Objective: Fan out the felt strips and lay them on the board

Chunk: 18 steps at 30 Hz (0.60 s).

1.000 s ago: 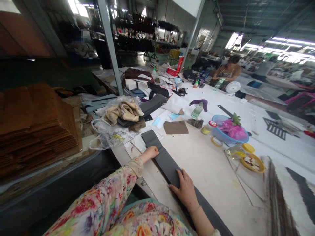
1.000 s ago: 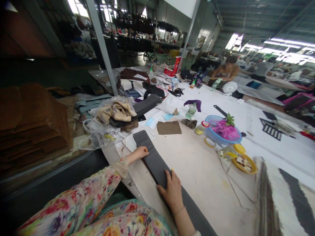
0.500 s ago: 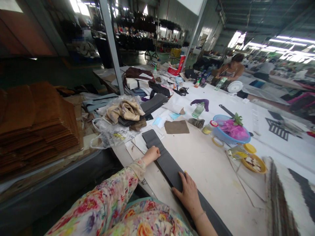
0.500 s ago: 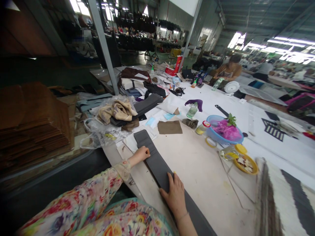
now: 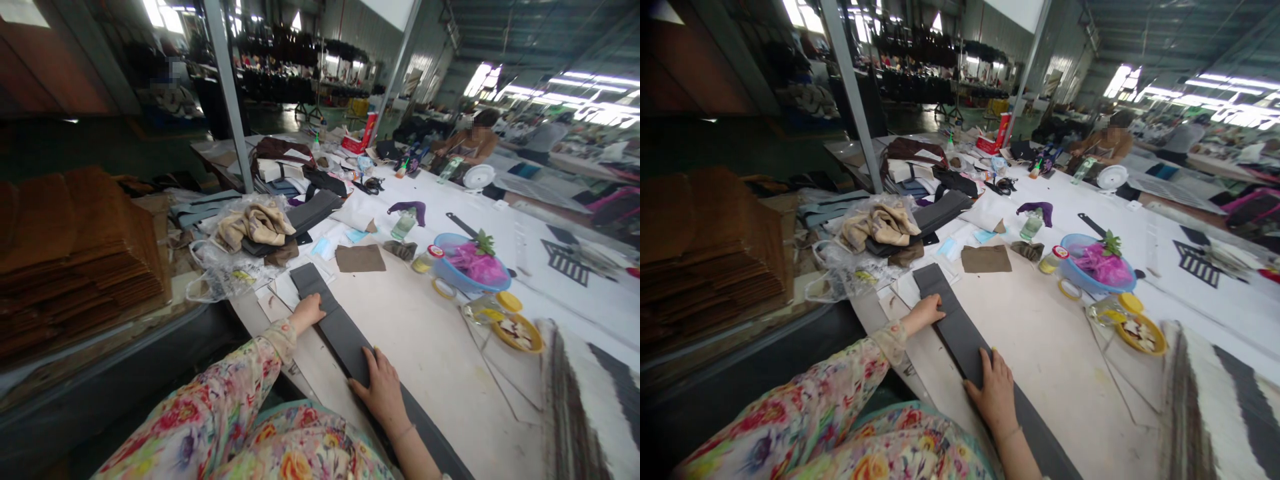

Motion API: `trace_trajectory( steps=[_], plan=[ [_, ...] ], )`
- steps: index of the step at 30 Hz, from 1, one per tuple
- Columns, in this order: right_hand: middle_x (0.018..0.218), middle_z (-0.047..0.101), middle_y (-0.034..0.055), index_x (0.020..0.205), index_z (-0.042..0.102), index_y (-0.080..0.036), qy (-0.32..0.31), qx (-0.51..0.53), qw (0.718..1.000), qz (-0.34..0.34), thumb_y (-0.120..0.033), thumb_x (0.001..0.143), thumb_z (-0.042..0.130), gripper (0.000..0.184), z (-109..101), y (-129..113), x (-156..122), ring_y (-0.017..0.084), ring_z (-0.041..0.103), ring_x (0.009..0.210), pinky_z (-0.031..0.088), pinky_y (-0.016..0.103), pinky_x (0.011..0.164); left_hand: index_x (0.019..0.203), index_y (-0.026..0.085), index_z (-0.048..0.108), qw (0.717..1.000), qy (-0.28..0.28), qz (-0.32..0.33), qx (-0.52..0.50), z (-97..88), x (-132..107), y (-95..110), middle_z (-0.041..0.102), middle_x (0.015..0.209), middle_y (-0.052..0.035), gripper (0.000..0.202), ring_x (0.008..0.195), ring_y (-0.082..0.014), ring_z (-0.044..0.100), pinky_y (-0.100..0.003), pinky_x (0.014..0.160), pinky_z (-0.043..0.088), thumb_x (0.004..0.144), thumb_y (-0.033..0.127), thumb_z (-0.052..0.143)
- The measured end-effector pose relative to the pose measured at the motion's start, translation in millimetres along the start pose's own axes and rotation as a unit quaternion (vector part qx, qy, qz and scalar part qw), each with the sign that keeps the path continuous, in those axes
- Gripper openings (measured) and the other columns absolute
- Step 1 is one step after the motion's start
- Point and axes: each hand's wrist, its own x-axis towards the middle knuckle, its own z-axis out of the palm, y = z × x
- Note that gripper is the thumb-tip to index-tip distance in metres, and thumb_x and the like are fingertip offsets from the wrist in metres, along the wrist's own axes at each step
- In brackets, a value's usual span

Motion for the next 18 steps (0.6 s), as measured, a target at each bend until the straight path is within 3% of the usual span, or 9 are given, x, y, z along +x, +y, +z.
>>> trace_trajectory(
  steps=[5, 10, 18],
  plan=[
    [0.133, 0.038, 0.0152, 0.13, 0.036, -0.017, 0.005, 0.001, 1.0, -0.004, -0.048, 0.072, 0.049, 0.067, 4.2, 1.8, 0.0, 0.028, 0.037, 0.12, 0.029, 0.039, 0.098, 0.073, 0.015, 0.06, 0.999, -0.042, -0.015, 0.006, -6.8, 9.4, -1.6, 0.061, 0.073, -0.0029, 0.012, 0.069, -0.0148, 0.058, -0.022, 0.06, 0.04, 0.069, 0.026, 0.061],
    [0.133, 0.038, 0.015, 0.13, 0.035, -0.018, 0.006, 0.006, 1.0, -0.003, -0.049, 0.073, 0.048, 0.067, 4.7, 3.2, -0.8, 0.028, 0.036, 0.121, 0.029, 0.041, 0.098, 0.074, 0.016, 0.061, 1.0, -0.023, -0.006, 0.006, -8.0, 5.1, -3.2, 0.06, 0.088, -0.0038, 0.007, 0.076, -0.0128, 0.057, -0.021, 0.068, 0.041, 0.073, 0.022, 0.059],
    [0.132, 0.039, 0.0148, 0.129, 0.036, -0.018, 0.005, 0.015, 1.0, -0.007, -0.049, 0.072, 0.049, 0.066, -1.7, -6.2, 4.0, 0.029, 0.038, 0.119, 0.029, 0.041, 0.098, 0.075, 0.015, 0.061, 1.0, -0.006, -0.008, -0.003, -7.1, 5.1, -8.3, 0.057, 0.09, -0.0056, 0.006, 0.077, -0.0138, 0.058, -0.023, 0.071, 0.042, 0.075, 0.02, 0.057]
  ],
)
